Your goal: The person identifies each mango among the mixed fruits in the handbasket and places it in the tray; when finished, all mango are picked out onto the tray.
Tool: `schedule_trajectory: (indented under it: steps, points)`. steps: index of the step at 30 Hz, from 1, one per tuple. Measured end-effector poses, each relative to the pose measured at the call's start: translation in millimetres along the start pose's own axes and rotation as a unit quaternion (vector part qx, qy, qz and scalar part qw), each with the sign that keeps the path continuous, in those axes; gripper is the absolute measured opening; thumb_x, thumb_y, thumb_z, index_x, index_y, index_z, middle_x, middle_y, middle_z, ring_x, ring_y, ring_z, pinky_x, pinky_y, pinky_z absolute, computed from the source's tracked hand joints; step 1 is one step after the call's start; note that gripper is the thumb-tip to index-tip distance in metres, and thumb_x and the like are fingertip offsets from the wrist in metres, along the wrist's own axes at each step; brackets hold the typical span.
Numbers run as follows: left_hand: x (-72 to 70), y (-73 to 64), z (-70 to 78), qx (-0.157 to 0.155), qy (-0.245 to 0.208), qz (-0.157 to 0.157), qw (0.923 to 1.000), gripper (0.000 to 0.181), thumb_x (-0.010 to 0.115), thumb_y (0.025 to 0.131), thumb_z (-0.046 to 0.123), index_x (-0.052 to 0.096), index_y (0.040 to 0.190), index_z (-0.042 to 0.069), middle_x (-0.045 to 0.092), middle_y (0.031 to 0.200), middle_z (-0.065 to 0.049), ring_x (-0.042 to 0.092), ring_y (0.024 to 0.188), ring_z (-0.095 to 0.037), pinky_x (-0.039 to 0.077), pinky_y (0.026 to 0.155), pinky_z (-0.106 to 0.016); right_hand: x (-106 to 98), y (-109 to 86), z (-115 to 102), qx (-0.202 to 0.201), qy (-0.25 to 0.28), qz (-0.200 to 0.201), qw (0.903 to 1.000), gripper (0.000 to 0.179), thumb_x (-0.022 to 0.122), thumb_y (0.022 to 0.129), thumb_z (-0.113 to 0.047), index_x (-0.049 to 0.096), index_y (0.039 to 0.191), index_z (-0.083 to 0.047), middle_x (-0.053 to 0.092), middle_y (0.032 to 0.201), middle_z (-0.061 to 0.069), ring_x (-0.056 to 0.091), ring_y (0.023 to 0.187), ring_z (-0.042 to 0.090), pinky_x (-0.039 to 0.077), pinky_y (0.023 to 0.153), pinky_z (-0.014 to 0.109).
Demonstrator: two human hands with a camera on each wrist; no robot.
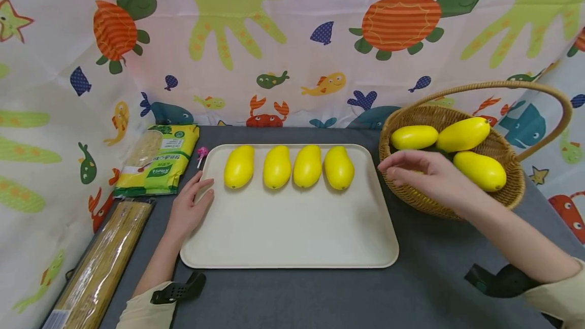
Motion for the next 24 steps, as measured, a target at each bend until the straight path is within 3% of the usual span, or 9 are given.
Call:
schedule_trajectory:
  steps: [3,6,8,10,13,16,19,24]
  points:
    - [-0.8,-0.3,-0.6,0.003,0.000,0.002,1.0000,0.043,0.056,0.099,0.033,0.057,0.137,0.011,0.025,0.159,-0.002,0.022,0.145,-0.031,0.028,0.111,-0.056,-39,4.2,-3,-0.018,-0.134,0.047,0.9897,0.025,0.061,0.098,-0.026,0.067,0.115,-0.010,0.068,0.106,0.008,0.061,0.090,0.025,0.053,0.073,0.026]
    - [-1.1,-0.1,-1.3,0.004,0.000,0.003,1.0000,0.043,0.056,0.099,0.034,0.057,0.137,0.012,0.026,0.159,-0.002,0.022,0.145,-0.031,0.028,0.111,-0.057,-75,12.0,3,-0.019,-0.276,0.099,0.9559,0.023,0.064,0.095,-0.025,0.069,0.108,-0.007,0.069,0.096,0.011,0.060,0.084,0.026,0.050,0.063,0.032]
    - [-1.0,0.2,-1.9,0.004,-0.001,0.003,1.0000,0.043,0.056,0.099,0.033,0.057,0.137,0.012,0.026,0.159,-0.002,0.021,0.146,-0.031,0.027,0.111,-0.057,-98,18.6,15,0.005,-0.329,0.119,0.9367,0.025,0.062,0.094,-0.025,0.068,0.107,-0.004,0.067,0.095,0.017,0.059,0.081,0.030,0.050,0.059,0.038]
    - [-0.7,0.3,-2.6,0.004,-0.002,0.003,1.0000,0.043,0.056,0.099,0.034,0.057,0.137,0.012,0.026,0.159,-0.001,0.021,0.146,-0.030,0.026,0.111,-0.058,-118,24.6,34,0.047,-0.348,0.121,0.9285,0.033,0.059,0.095,-0.029,0.064,0.111,0.000,0.064,0.102,0.023,0.057,0.083,0.035,0.048,0.058,0.044]
    - [-0.2,0.7,-3.7,0.003,-0.004,0.002,1.0000,0.043,0.056,0.099,0.034,0.057,0.137,0.013,0.026,0.159,0.000,0.021,0.146,-0.030,0.025,0.111,-0.059,-144,29.3,64,0.108,-0.342,0.124,0.9253,0.048,0.056,0.096,-0.034,0.055,0.122,0.006,0.055,0.114,0.032,0.053,0.091,0.044,0.047,0.065,0.054]
    - [0.4,0.9,-4.5,0.001,-0.005,-0.001,1.0000,0.044,0.056,0.099,0.035,0.057,0.137,0.013,0.026,0.159,0.000,0.021,0.146,-0.030,0.024,0.111,-0.060,-163,30.6,90,0.143,-0.334,0.136,0.9217,0.060,0.055,0.096,-0.037,0.045,0.127,0.013,0.045,0.118,0.037,0.047,0.099,0.051,0.042,0.075,0.060]
    - [0.7,1.0,-4.9,-0.001,-0.006,-0.003,1.0000,0.044,0.056,0.099,0.034,0.057,0.137,0.013,0.025,0.159,0.001,0.020,0.146,-0.030,0.024,0.111,-0.060,-173,30.8,112,0.163,-0.328,0.141,0.9198,0.067,0.055,0.095,-0.043,0.044,0.120,0.019,0.042,0.109,0.039,0.047,0.091,0.052,0.043,0.071,0.058]
    - [0.1,1.1,-4.0,-0.001,-0.008,-0.004,1.0000,0.044,0.056,0.099,0.034,0.057,0.137,0.012,0.025,0.160,0.000,0.019,0.146,-0.030,0.023,0.112,-0.060,-174,31.7,137,0.181,-0.329,0.106,0.9208,0.083,0.049,0.094,-0.056,0.044,0.113,0.024,0.046,0.098,0.040,0.047,0.080,0.047,0.042,0.063,0.050]
Point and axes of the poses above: each hand's wrist, its own y-axis towards the middle knuckle, its own x-axis out of the palm, z = x × y, the point moved 9 cm from there along y, towards the middle knuckle
